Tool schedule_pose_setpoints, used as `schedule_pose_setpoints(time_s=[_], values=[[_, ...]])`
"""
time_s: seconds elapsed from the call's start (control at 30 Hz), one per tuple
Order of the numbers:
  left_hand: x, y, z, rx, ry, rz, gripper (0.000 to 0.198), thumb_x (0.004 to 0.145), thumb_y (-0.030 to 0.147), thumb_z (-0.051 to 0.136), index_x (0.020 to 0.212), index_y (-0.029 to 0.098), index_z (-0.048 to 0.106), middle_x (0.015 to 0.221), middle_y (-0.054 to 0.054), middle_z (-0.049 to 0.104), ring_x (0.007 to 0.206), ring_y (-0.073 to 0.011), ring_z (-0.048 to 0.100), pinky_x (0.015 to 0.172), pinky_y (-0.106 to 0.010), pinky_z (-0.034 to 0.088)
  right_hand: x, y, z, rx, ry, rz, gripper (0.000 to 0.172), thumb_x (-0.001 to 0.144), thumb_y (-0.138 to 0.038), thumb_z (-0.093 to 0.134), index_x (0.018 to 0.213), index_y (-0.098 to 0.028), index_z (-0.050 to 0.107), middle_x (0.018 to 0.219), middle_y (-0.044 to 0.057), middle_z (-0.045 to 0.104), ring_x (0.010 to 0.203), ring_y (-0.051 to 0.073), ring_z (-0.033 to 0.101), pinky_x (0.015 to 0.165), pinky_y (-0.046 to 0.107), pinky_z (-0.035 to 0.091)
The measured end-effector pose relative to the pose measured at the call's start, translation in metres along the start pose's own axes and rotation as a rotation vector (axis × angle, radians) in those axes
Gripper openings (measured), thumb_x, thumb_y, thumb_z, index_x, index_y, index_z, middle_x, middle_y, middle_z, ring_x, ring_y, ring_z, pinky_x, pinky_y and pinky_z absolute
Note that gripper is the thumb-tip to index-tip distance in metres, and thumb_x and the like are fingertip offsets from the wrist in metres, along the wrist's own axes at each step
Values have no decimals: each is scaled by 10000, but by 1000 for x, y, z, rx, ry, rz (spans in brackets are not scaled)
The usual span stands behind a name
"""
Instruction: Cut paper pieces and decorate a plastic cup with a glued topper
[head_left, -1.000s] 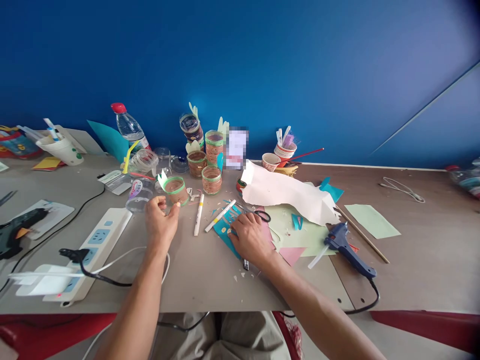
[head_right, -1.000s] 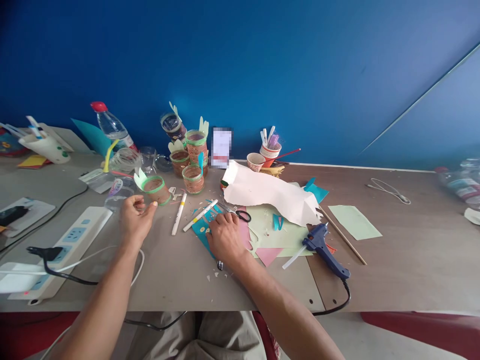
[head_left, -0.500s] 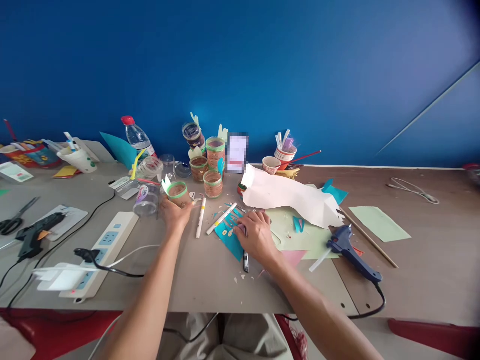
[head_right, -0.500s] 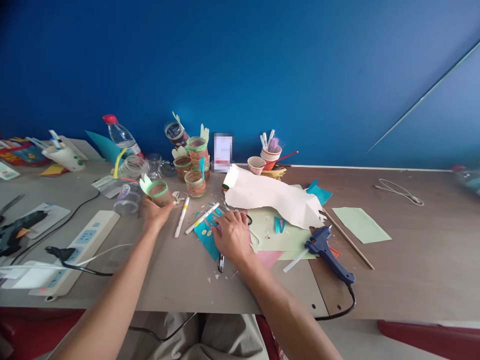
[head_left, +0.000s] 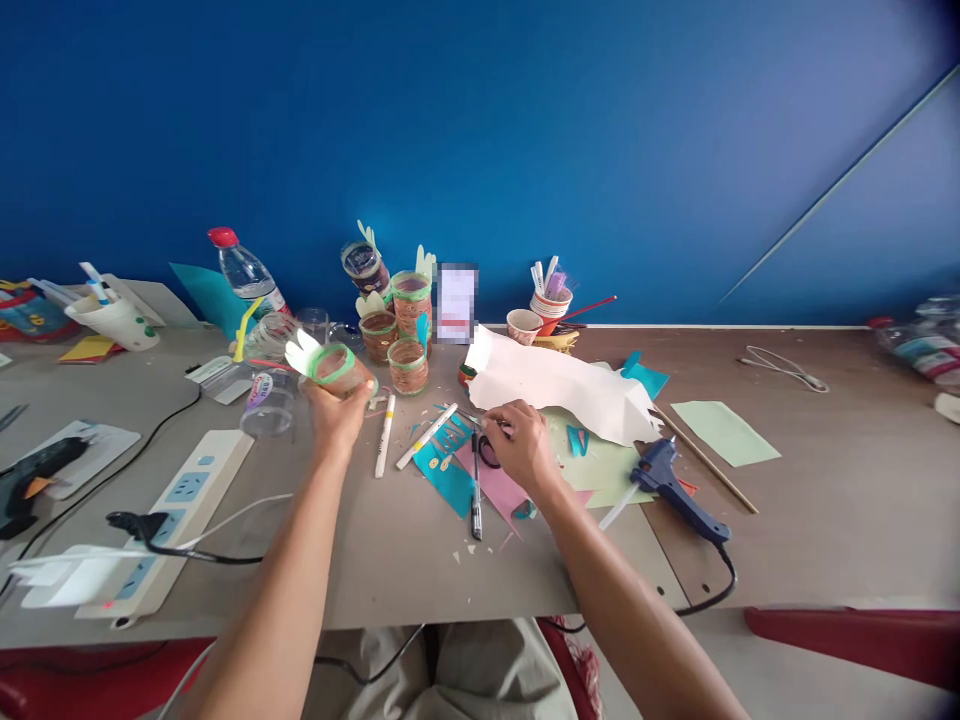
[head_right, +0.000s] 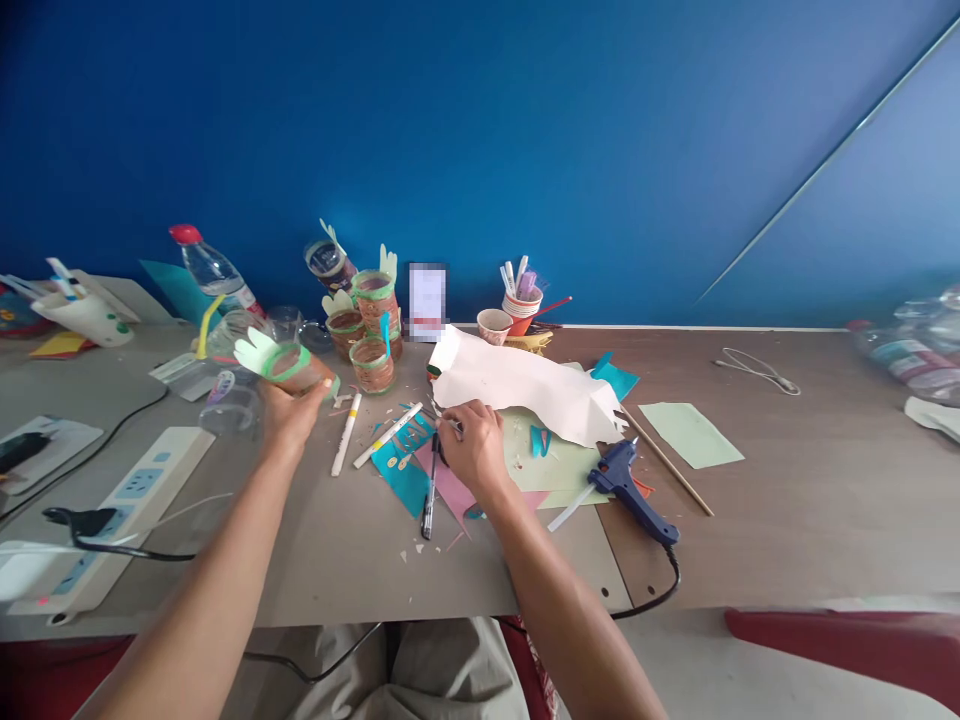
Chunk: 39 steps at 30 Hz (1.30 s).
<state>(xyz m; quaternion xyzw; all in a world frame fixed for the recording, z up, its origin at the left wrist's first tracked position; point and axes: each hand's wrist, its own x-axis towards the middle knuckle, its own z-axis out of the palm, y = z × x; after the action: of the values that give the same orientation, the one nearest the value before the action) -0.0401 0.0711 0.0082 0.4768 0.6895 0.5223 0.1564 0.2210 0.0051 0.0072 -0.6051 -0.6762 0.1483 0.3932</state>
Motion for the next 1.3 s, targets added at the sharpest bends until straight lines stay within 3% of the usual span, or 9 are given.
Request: schedule_pose_setpoints(time_s=[0.07, 0.23, 0.33, 0.4, 0.7, 0.87, 1.07, 1.2, 1.3], values=[[-2, 23, -1, -238, -66, 28, 645, 630, 408, 768, 1167, 183, 491, 1127, -114, 637, 1091, -319, 596, 930, -473, 473, 7, 8, -8, 45, 10, 64, 173, 811, -229, 530, 814, -187, 697, 881, 70, 664, 842, 199, 602, 833, 343, 445], [-15, 74, -9, -723, -527, 62, 553, 602, 489, 800, 1024, 188, 608, 1044, -85, 676, 1102, -304, 598, 941, -452, 471, 16, 24, -21, 74, -45, 183, 193, 774, -281, 529, 829, -191, 690, 811, 40, 665, 705, 173, 602, 696, 298, 470], [-22, 78, -11, -871, -733, -2, 680, 574, 585, 795, 1104, 199, 614, 1135, -108, 663, 1153, -330, 575, 927, -459, 479, 17, 27, -23, 34, -61, 190, 185, 771, -269, 525, 808, -194, 690, 785, 34, 661, 695, 173, 593, 670, 290, 458], [-24, 70, -10, -923, -791, -43, 736, 559, 608, 794, 1154, 215, 612, 1200, -113, 645, 1176, -347, 563, 919, -463, 487, 17, 26, -22, -17, -83, 174, 182, 776, -253, 523, 789, -190, 694, 805, 41, 655, 718, 174, 594, 686, 290, 454], [-18, 20, 2, -1018, -649, -168, 727, 556, 760, 685, 1075, 253, 651, 1134, -99, 661, 1061, -321, 612, 821, -466, 526, 18, 27, -21, 71, 23, 177, 203, 796, -276, 517, 806, -183, 696, 857, 59, 661, 745, 180, 606, 752, 317, 483], [-19, 16, 5, -1016, -627, -202, 738, 635, 824, 546, 1044, 222, 664, 1012, -122, 665, 912, -287, 638, 820, -488, 520, 17, 24, -28, 203, 38, 244, 243, 789, -341, 526, 873, -183, 690, 837, 55, 676, 743, 188, 602, 706, 321, 490], [-18, 19, -1, -972, -596, -196, 834, 626, 900, 410, 1091, 247, 640, 997, -108, 645, 829, -245, 626, 810, -453, 517, 8, 7, -68, 141, 77, 213, 252, 780, -350, 545, 885, -175, 694, 784, 54, 671, 698, 183, 584, 635, 305, 473], [-17, 19, 1, -1067, -634, -200, 788, 657, 885, 400, 1059, 251, 641, 950, -90, 634, 828, -230, 620, 760, -413, 520, -5, 4, -89, 110, 15, 235, 253, 803, -356, 529, 869, -172, 690, 768, 48, 670, 647, 169, 577, 580, 287, 456], [-16, 20, 1, -1086, -632, -195, 814, 687, 882, 353, 1104, 236, 619, 898, -87, 617, 823, -230, 614, 713, -394, 510, -16, -1, -88, 68, -39, 183, 219, 829, -309, 512, 857, -182, 688, 786, 46, 674, 673, 169, 588, 620, 293, 472]])
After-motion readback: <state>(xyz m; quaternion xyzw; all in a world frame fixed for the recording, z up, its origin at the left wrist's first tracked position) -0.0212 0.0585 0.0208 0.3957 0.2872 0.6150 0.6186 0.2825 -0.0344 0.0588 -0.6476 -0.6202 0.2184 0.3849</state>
